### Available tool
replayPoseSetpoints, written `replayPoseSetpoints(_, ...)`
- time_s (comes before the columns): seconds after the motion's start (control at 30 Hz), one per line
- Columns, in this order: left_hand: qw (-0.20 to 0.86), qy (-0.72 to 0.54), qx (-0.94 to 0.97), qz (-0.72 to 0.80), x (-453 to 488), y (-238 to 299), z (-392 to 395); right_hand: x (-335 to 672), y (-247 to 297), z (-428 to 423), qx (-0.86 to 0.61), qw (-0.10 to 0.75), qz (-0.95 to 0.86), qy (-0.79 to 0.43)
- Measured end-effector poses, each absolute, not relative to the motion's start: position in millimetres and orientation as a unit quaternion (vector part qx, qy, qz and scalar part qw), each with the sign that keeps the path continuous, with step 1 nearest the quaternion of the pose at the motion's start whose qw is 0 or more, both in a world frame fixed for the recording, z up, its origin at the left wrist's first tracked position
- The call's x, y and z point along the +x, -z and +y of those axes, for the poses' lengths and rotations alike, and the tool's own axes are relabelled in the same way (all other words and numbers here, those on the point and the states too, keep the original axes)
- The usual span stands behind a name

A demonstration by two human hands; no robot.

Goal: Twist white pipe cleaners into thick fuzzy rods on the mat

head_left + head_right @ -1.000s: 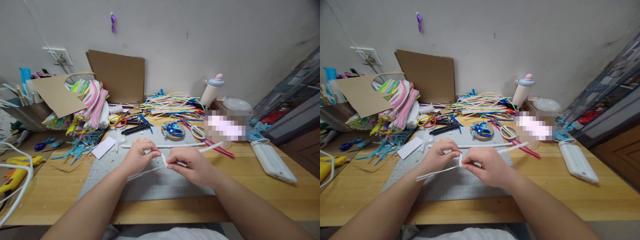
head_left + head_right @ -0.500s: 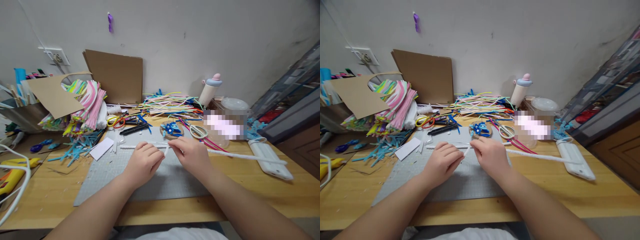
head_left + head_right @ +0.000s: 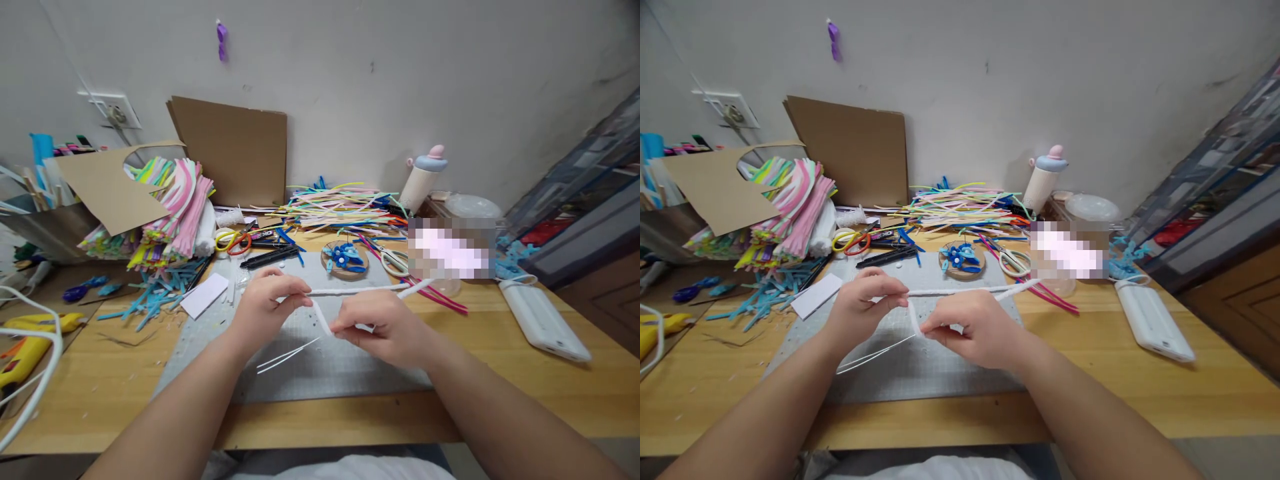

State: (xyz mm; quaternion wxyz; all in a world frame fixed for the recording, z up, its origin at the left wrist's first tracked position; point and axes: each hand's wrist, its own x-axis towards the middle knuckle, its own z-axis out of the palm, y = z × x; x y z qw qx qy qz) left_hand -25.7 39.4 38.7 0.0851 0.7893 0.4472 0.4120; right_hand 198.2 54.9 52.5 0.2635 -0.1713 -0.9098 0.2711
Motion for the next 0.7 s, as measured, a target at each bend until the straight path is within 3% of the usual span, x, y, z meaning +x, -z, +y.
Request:
replayPoseSetpoints(0.23,0.180,-0.350,0.784,0.479,-6,-27,33,194,-42,51,-0.304,0.383,-0.791,-0.367)
replayPoseSetpoints(0.4,0.114,-0.340,0.829,0.428,1,-21,28,192,-37,57,-0.357,0.421,-0.800,-0.234)
replayPoseSetpoints(0.53,0.073,-0.341,0.848,0.400,1,-18,27,193,-36,61,-0.378,0.374,-0.842,-0.091)
replayPoseSetpoints(0.7,0.018,-0.359,0.843,0.401,-5,-26,27,194,-36,62,-0.390,0.302,-0.870,-0.016)
